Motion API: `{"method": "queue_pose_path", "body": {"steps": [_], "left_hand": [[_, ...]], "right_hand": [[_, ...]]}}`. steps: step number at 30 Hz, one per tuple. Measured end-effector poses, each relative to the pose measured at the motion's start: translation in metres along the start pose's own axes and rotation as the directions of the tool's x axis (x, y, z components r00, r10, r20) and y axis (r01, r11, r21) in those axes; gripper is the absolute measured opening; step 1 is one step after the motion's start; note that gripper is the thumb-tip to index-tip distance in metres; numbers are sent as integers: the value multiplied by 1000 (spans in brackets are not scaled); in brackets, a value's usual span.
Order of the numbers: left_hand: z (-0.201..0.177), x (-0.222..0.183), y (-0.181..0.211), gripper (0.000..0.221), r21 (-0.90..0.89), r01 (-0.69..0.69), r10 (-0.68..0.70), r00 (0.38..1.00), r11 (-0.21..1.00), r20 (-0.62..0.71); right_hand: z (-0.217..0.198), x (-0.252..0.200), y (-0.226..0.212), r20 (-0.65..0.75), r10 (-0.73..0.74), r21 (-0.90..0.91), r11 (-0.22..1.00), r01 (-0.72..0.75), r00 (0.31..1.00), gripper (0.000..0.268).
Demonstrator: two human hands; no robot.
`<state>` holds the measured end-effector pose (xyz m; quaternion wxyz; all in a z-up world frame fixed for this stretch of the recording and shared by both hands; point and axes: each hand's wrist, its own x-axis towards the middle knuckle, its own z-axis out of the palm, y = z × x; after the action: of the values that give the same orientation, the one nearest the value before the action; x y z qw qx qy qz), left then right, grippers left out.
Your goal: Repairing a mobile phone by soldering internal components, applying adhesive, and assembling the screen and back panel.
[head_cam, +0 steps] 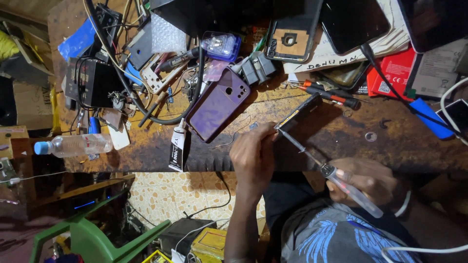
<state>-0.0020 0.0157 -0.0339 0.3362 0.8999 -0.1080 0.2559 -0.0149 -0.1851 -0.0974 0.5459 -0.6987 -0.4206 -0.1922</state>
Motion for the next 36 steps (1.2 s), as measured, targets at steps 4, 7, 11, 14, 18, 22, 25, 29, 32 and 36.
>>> {"method": "queue_pose_path", "body": {"steps": [4,7,11,14,18,22,25,29,32,36], "left_hand": [[0,1,1,3,9,-7,7,1000,1000,11],[1,-1,-1,2,6,-13,13,1000,1000,5],[3,-2,-2,3,26,-8,8,1000,1000,-11],[1,-1,-1,7,20,-26,26,1000,999,8],[0,-1,-1,7,6,-4,4,1000,1000,23],[1,-3,-3,7,18,-13,13,1000,1000,11],[1,-2,-2,8,20,-3,3,1000,1000,12],[1,-2,-2,8,16,-6,5,1000,1000,12],[0,-1,0,6,7,-9,9,1000,1000,12],[1,-1,-2,5,8,-14,14,1000,1000,9]], "right_hand": [[1,2,1,-34,-37,-30,999,36,999,28],[-2,3,-1,-3,-27,-30,999,27,1000,32],[1,2,3,-39,-67,-26,998,66,997,31],[2,0,3,-44,-42,-25,999,40,998,29],[9,4,-2,-172,-7,-51,999,-2,985,22],[2,3,0,-78,-40,-20,999,39,996,27],[1,1,1,-38,-24,23,999,25,999,34],[4,5,2,-98,-80,-63,995,74,992,27],[0,7,0,-43,-66,-76,995,62,997,28],[4,0,3,-73,-36,-41,999,33,997,33]]}}
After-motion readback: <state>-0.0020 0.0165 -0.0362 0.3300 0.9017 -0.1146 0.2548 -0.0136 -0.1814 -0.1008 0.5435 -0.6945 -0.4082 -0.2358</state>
